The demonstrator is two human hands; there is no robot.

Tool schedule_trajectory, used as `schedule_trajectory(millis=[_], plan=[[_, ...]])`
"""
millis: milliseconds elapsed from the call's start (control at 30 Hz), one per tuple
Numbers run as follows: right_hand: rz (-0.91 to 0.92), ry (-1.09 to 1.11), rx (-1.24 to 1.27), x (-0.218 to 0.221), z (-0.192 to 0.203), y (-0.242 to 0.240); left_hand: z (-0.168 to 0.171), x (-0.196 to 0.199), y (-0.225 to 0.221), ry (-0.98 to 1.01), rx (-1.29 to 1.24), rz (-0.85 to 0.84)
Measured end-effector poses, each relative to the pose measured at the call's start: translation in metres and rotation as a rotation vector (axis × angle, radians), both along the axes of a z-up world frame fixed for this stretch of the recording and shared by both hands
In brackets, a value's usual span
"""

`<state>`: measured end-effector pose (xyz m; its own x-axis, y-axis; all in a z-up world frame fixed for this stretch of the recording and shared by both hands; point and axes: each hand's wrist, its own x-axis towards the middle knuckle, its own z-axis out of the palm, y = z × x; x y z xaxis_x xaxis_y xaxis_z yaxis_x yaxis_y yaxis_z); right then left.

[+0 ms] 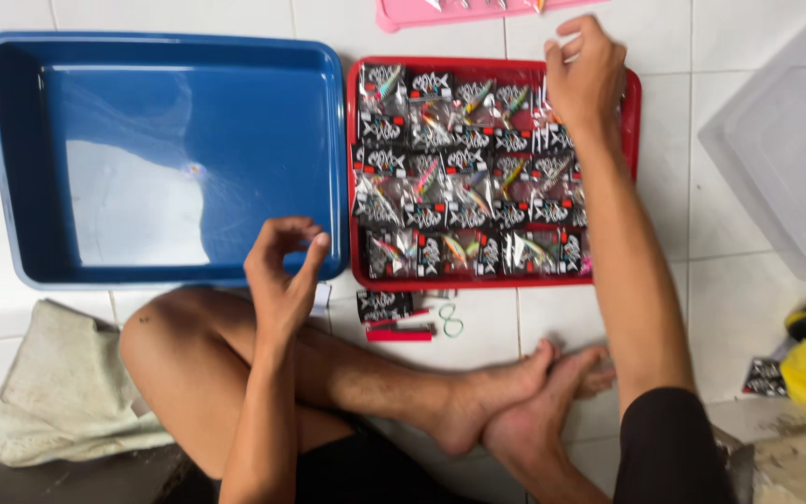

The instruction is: The person organizes fishing lures in plastic packaging by moving them between a blue tray and a red tray on the floor.

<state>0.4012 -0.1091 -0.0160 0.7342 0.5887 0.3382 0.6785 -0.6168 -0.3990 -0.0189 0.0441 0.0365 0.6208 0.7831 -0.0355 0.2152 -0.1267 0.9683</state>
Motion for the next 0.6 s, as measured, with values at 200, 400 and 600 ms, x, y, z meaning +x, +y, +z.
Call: schedule_trajectory(millis=[200,400,600], plan=[[-0.385,0.326,0.015,0.09,-0.057,0.042,-0.018,0.021,0.013,0.061,-0.033,0.125],[-0.222,0.207,0.122,0.109,-0.09,0.045,-0.044,0.033,0.027,0.075,0.012,0.157],[-0.336,0.751,0.494,0.086,-0.054,0.005,-0.04,0.048,0.031,-0.023,-0.089,0.194]])
